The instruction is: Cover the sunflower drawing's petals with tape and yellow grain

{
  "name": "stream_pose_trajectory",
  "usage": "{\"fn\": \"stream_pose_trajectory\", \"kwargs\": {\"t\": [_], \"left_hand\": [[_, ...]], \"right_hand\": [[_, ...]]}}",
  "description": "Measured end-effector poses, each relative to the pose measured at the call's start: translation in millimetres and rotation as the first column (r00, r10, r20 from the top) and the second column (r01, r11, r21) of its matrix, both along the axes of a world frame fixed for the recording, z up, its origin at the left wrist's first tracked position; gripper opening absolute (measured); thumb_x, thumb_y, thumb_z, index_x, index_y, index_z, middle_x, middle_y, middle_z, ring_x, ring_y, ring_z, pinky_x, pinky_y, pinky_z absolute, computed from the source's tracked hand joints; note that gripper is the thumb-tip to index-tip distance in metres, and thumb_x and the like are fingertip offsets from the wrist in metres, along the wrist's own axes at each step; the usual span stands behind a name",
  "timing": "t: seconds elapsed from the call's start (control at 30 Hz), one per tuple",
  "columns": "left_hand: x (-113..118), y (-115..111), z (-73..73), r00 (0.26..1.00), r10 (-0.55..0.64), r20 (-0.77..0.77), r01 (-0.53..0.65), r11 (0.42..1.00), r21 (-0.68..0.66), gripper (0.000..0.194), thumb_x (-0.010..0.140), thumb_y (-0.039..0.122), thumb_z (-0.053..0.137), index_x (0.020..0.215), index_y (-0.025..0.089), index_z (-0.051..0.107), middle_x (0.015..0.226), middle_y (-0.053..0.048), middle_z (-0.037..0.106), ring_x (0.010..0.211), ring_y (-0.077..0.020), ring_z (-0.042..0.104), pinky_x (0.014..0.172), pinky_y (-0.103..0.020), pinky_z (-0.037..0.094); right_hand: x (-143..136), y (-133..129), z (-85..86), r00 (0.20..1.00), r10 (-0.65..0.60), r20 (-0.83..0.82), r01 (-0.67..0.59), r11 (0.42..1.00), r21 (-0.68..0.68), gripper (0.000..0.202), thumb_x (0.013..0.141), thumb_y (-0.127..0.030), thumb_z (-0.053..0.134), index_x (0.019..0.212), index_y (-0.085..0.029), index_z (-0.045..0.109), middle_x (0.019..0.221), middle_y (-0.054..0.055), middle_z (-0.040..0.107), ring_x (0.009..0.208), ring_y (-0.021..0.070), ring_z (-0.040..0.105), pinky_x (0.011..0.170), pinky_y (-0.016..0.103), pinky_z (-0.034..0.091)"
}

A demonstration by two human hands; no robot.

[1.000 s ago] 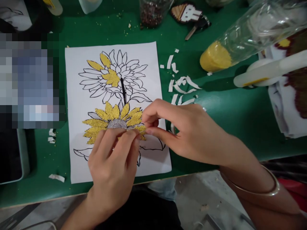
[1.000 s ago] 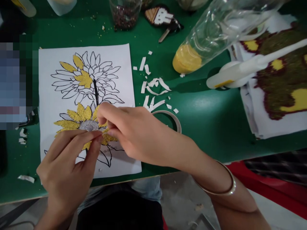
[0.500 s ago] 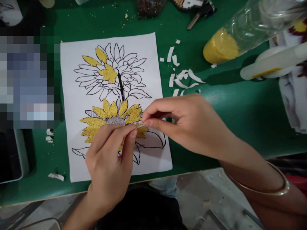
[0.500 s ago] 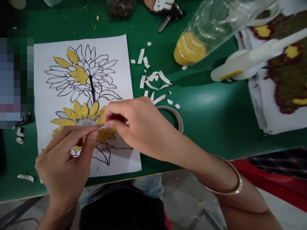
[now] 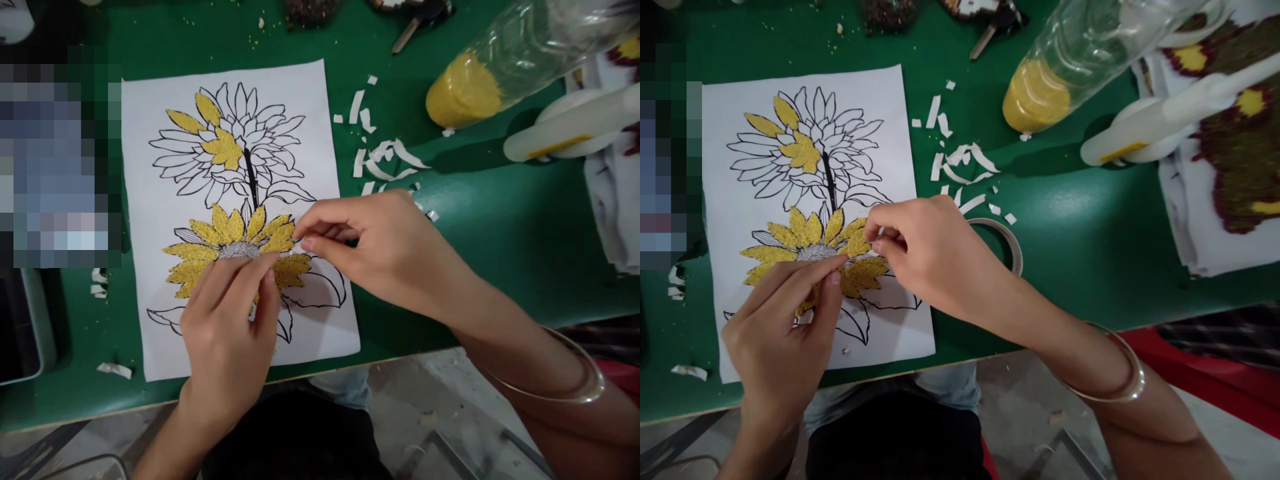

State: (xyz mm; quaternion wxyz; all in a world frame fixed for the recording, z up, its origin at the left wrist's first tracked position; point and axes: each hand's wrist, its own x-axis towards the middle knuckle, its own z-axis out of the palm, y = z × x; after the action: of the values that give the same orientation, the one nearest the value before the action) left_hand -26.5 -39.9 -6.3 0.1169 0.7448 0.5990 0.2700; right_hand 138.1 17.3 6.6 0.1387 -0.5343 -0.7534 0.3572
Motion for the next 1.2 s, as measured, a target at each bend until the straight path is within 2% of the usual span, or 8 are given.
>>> {"fn": "stream_pose_trajectory", "kwargs": {"t": [0.27, 0.87, 1.2], "left_hand": [[-1.7, 0.1, -5.3, 0.998, -0.057, -0.019, 0.058, 0.997, 0.047, 0.019, 0.080, 0.007, 0.055, 0.091, 0.016, 0.067, 0.075, -0.003, 0.065, 0.066, -0.0122, 0.057, 0.065, -0.028, 0.049], [-0.4, 1.6, -7.9, 0.989, -0.119, -0.092, 0.125, 0.991, 0.055, 0.019, 0.077, 0.006, 0.059, 0.090, 0.014, 0.070, 0.075, -0.006, 0.064, 0.065, -0.0144, 0.048, 0.061, -0.028, 0.043], [1.0, 1.8, -7.5, 0.980, -0.125, -0.156, 0.135, 0.990, 0.049, 0.018, 0.079, 0.009, 0.057, 0.089, 0.019, 0.069, 0.076, -0.004, 0.061, 0.064, -0.0152, 0.046, 0.059, -0.029, 0.041]], "right_hand": [[-2.6, -0.7, -0.2, 0.997, -0.060, -0.047, 0.058, 0.998, -0.030, 0.007, 0.079, -0.014, 0.054, 0.082, -0.018, 0.059, 0.073, 0.001, 0.067, 0.066, 0.0128, 0.063, 0.057, 0.023, 0.048], [-3.6, -1.2, -0.7, 0.999, -0.042, 0.000, 0.042, 0.999, 0.003, 0.008, 0.077, -0.012, 0.056, 0.081, -0.019, 0.056, 0.070, 0.000, 0.066, 0.063, 0.0135, 0.062, 0.054, 0.023, 0.044], [-4.4, -3.9, -1.0, 0.998, -0.004, 0.069, -0.001, 0.998, 0.069, 0.008, 0.078, -0.012, 0.052, 0.080, -0.020, 0.056, 0.068, 0.000, 0.064, 0.059, 0.0127, 0.060, 0.053, 0.023, 0.041]]}}
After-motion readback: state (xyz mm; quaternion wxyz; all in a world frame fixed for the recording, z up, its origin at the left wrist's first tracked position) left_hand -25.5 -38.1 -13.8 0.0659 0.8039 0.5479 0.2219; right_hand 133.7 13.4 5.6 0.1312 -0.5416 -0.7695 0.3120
